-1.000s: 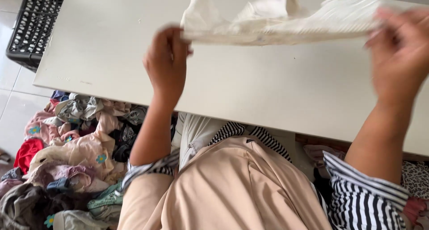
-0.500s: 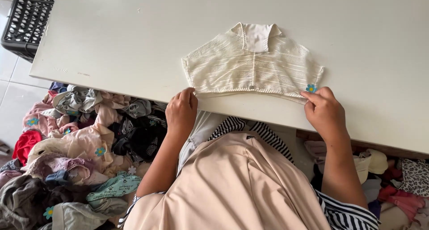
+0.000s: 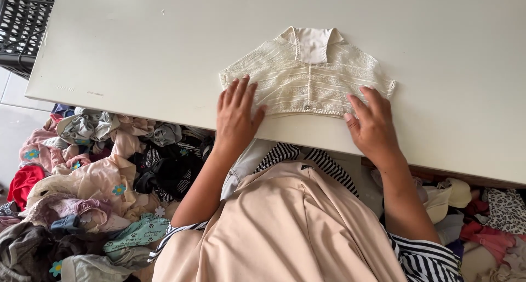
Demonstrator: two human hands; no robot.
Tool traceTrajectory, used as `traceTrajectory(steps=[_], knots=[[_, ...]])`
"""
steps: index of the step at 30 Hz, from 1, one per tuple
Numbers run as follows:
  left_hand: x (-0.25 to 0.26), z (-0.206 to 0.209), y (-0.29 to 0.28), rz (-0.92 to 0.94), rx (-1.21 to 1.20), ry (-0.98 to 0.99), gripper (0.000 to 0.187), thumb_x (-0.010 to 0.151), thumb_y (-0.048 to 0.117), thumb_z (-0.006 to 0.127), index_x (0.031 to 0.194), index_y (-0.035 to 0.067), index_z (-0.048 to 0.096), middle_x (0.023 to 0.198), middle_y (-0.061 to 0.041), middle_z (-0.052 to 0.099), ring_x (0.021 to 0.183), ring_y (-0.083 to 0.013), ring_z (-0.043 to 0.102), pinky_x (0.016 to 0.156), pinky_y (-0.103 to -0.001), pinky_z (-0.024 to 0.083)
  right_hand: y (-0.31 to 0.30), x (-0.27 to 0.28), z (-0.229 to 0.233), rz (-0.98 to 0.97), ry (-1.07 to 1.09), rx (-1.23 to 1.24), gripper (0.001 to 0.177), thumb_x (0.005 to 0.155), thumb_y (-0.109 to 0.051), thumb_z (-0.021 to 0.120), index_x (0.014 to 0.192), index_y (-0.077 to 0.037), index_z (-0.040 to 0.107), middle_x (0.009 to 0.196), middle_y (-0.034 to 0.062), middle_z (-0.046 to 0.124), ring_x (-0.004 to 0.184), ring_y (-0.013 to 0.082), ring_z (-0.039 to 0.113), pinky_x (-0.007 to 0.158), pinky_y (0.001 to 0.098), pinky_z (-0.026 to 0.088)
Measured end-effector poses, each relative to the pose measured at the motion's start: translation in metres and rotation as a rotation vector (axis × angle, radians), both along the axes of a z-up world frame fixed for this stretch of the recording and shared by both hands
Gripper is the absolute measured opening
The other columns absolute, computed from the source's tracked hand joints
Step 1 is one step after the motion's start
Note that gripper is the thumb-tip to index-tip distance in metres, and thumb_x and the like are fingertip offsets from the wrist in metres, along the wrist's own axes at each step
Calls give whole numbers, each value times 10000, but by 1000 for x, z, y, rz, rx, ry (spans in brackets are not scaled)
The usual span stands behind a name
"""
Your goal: Folding small garments and packing them into clear plastic bags on a white table.
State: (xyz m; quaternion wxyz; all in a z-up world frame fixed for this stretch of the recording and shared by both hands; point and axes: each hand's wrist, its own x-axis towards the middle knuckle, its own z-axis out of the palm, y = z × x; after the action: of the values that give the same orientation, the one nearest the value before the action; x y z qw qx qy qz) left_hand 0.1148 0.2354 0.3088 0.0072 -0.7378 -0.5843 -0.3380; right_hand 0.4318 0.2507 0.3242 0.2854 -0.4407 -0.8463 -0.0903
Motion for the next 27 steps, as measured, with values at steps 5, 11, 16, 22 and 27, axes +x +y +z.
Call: traceTrajectory(steps=[5, 11, 16, 22, 27], knots=[[-6, -29, 4, 56, -209, 121, 693, 994, 549, 434, 1502, 80, 406, 1571, -155, 369, 1469, -365, 272, 1174, -511, 164, -3, 8, -23, -159, -178, -426, 624, 1038, -419, 353, 1561, -83, 306, 1604, 237, 260, 1488, 415, 189, 1136, 639, 91], [-5, -29, 6, 61, -198, 112, 710, 988, 554, 417, 1497, 59, 413, 1562, -168, 379, 1471, -368, 265, 1165, -515, 146, 30, 3, -9, -145, -169, -323, 564, 1049, -440, 404, 1469, -65, 437, 1477, 219, 410, 1365, 409, 373, 1020, 764, 150], [-5, -31, 4, 78, -199, 93, 732, 979, 582, 388, 1503, 71, 401, 1574, -151, 361, 1482, -355, 238, 1168, -509, 148, 116, -38, 3, 17, -239, -51, 434, 1024, -360, 490, 1371, -110, 563, 1303, 122, 513, 1241, 320, 481, 929, 551, 355], [-5, -19, 1, 87, -175, 120, 718, 1004, 554, 325, 1491, 32, 404, 1565, -159, 365, 1477, -347, 268, 1190, -506, 213, 213, -89, -6, 81, -258, -339, 360, 968, -27, 525, 1312, 58, 582, 1203, 218, 602, 1134, 388, 494, 987, 477, 376], [-4, -19, 2, 99, -169, 112, 714, 1004, 546, 335, 1498, 34, 394, 1567, -161, 361, 1484, -342, 256, 1199, -495, 208, 230, -86, -12, 42, -58, -456, 67, 899, -21, 635, 920, -49, 692, 1017, 141, 558, 1118, 351, 482, 867, 476, 488]])
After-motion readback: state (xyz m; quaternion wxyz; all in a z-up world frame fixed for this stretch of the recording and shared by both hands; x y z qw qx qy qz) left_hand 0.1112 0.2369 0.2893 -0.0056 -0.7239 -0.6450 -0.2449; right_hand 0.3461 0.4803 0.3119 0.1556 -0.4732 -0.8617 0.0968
